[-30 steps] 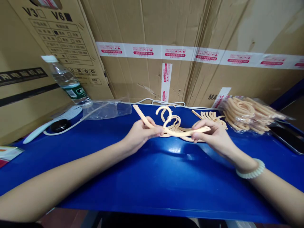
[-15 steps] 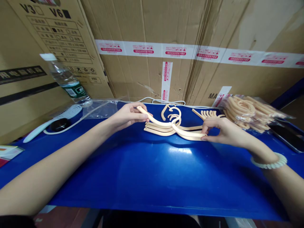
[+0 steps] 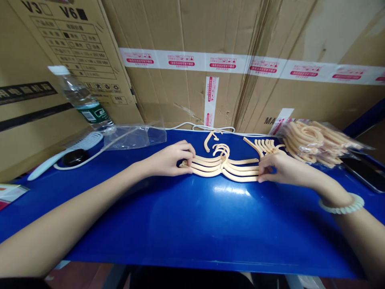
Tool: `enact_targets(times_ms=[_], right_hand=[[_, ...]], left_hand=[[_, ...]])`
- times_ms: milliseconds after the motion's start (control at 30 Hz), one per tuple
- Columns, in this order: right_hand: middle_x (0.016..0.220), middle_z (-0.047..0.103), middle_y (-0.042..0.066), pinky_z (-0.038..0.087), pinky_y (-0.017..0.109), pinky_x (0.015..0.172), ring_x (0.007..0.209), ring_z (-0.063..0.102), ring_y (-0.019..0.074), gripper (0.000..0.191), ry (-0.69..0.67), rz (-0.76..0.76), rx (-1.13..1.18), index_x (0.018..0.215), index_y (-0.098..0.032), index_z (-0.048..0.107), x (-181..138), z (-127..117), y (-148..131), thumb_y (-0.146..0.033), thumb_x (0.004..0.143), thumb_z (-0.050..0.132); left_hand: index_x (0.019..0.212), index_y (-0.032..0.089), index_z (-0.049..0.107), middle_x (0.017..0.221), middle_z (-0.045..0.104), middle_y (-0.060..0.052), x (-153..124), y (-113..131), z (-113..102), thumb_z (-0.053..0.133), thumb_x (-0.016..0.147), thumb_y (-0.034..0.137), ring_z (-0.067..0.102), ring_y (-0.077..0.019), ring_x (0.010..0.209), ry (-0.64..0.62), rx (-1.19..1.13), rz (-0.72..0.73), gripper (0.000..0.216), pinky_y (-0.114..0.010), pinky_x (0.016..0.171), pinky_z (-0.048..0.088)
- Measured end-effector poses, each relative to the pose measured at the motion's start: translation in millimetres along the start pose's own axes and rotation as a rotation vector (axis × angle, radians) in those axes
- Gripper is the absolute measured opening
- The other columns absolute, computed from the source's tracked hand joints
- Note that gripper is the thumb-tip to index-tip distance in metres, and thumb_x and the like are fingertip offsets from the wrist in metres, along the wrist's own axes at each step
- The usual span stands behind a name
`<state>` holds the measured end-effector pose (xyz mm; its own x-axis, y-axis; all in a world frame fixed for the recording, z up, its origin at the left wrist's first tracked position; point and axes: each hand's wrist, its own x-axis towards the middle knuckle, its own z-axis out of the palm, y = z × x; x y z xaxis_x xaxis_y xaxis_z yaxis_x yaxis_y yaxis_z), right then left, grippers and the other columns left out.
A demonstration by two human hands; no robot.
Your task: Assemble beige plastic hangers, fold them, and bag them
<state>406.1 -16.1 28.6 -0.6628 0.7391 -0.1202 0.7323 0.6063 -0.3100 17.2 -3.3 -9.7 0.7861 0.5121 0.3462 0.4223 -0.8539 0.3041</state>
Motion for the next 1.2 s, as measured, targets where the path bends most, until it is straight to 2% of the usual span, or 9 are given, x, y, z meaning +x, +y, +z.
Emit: enact_targets(times_ms=[133, 267, 400, 500, 567, 667, 833, 1033, 1200], right_hand=[[0.072, 0.07, 0.004, 0.043, 0.029, 0.061, 0.065, 0.065, 0.0197, 0.022, 0.033, 0.041, -0.079, 0.075, -0.021, 0.073, 0, -1, 1, -0.039, 0.085, 0.065], [0.064, 0.068, 0.002, 0.041, 0.028, 0.054, 0.055, 0.062, 0.0181, 0.018, 0.092, 0.121, -0.12, 0.076, -0.019, 0.069, -1, -1, 1, -0.036, 0.083, 0.067], [0.066, 0.068, 0.002, 0.045, 0.03, 0.054, 0.056, 0.063, 0.0198, 0.018, 0.149, 0.095, -0.115, 0.093, -0.018, 0.068, -4, 2, -3, -0.034, 0.086, 0.067], [0.093, 0.072, 0.01, 0.055, 0.038, 0.074, 0.085, 0.071, 0.028, 0.03, 0.228, 0.005, -0.165, 0.114, -0.017, 0.068, -3, 10, -10, -0.035, 0.09, 0.066], [0.119, 0.066, 0.017, 0.056, 0.045, 0.09, 0.108, 0.067, 0.0333, 0.044, 0.27, -0.054, -0.202, 0.13, -0.014, 0.062, 0, 19, -16, -0.037, 0.093, 0.066], [0.134, 0.056, 0.024, 0.055, 0.05, 0.097, 0.118, 0.062, 0.0374, 0.05, 0.278, -0.089, -0.259, 0.138, -0.007, 0.054, 4, 31, -22, -0.036, 0.097, 0.059], [0.125, 0.059, 0.023, 0.053, 0.056, 0.099, 0.114, 0.061, 0.037, 0.034, 0.263, -0.108, -0.342, 0.124, -0.01, 0.063, 7, 36, -22, -0.031, 0.103, 0.047], [0.115, 0.06, 0.021, 0.054, 0.055, 0.095, 0.106, 0.061, 0.036, 0.037, 0.287, -0.085, -0.325, 0.131, -0.007, 0.059, 8, 37, -18, -0.027, 0.102, 0.046], [0.108, 0.059, 0.019, 0.056, 0.051, 0.088, 0.097, 0.062, 0.0338, 0.031, 0.305, -0.076, -0.309, 0.12, -0.01, 0.065, 10, 40, -18, -0.026, 0.101, 0.047]], left_hand=[[0.081, 0.017, 0.061, 0.107, 0.065, -0.009, 1, 2, 5, 0.065, 0.091, 0.026, 0.055, -0.0231, 0.103, 0.045, 0.002, 0.007, 0.015, -0.036, 0.092, 0.046], [0.087, 0.018, 0.057, 0.106, 0.065, -0.009, 5, 10, 13, 0.062, 0.086, 0.021, 0.057, -0.025, 0.103, 0.08, 0.016, -0.05, 0.005, -0.04, 0.092, 0.046], [0.103, 0.018, 0.058, 0.119, 0.065, -0.013, 6, 25, 28, 0.059, 0.089, 0.028, 0.057, -0.0297, 0.113, 0.1, 0.079, -0.167, 0.017, -0.048, 0.099, 0.046], [0.124, 0.016, 0.057, 0.139, 0.059, -0.017, 6, 38, 42, 0.052, 0.097, 0.038, 0.05, -0.0348, 0.133, 0.086, 0.151, -0.25, 0.035, -0.058, 0.114, 0.036], [0.138, 0.015, 0.052, 0.152, 0.049, -0.019, 5, 43, 50, 0.046, 0.101, 0.044, 0.039, -0.0387, 0.144, 0.054, 0.193, -0.324, 0.048, -0.064, 0.119, 0.026], [0.15, 0.015, 0.043, 0.16, 0.04, -0.017, 3, 45, 57, 0.04, 0.103, 0.046, 0.031, -0.0398, 0.15, -0.001, 0.211, -0.402, 0.056, -0.066, 0.12, 0.024], [0.156, 0.013, 0.036, 0.164, 0.034, -0.015, 3, 40, 60, 0.031, 0.106, 0.043, 0.027, -0.0346, 0.153, -0.057, 0.228, -0.424, 0.058, -0.059, 0.124, 0.023], [0.156, 0.014, 0.037, 0.164, 0.033, -0.015, 5, 38, 57, 0.028, 0.106, 0.041, 0.027, -0.0318, 0.154, -0.074, 0.236, -0.428, 0.058, -0.057, 0.124, 0.023], [0.154, 0.011, 0.039, 0.162, 0.037, -0.016, 4, 38, 56, 0.028, 0.106, 0.039, 0.03, -0.0317, 0.153, -0.073, 0.278, -0.422, 0.057, -0.057, 0.125, 0.023]])
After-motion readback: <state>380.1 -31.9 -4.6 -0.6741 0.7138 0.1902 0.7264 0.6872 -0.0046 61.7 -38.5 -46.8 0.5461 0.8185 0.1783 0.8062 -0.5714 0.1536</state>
